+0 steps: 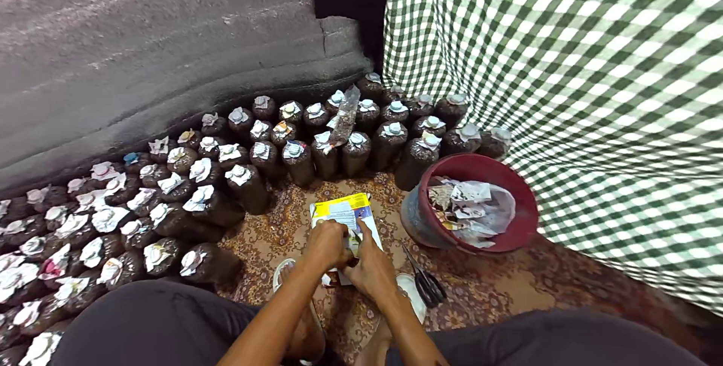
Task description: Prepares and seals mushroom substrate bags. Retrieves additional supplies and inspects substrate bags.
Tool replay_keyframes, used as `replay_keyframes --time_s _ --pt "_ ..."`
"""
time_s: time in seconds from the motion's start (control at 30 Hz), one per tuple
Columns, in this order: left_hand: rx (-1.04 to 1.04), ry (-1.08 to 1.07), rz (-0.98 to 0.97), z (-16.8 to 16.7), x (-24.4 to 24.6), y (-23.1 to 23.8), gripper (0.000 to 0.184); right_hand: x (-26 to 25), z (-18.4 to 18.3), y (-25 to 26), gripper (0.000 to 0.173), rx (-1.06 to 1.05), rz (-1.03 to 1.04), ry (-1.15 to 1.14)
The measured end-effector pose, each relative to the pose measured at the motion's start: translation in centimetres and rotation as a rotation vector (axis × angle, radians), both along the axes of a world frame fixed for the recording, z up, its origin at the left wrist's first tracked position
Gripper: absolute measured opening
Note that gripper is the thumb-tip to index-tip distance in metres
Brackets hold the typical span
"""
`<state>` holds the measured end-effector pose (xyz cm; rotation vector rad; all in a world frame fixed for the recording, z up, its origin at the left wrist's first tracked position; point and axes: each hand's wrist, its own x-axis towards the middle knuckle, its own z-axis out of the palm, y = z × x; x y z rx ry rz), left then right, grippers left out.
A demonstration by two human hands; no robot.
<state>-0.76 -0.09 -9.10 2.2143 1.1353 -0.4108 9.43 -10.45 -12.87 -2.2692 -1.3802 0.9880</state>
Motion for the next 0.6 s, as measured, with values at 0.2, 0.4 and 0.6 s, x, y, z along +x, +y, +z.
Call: replay_keyframes --time_s 0.2,0.4,0.6 --pt "-0.053 -0.168 0.059 -2.1 -3.3 2.3 0.035 4.9 6.5 -2.2 0.042 -0.271 0.225 0.010" --pt "-0.055 -0.271 0.154 -2.9 -3.9 1.0 0.032 5.4 4.2 -1.2 0.017 0.330 -0.144 0.667" --pt "0.056 -0.325 0.211 -4.4 -3.9 -1.6 0.045 2.7 1.2 0.7 0.023 0.273 -0.364 0.989"
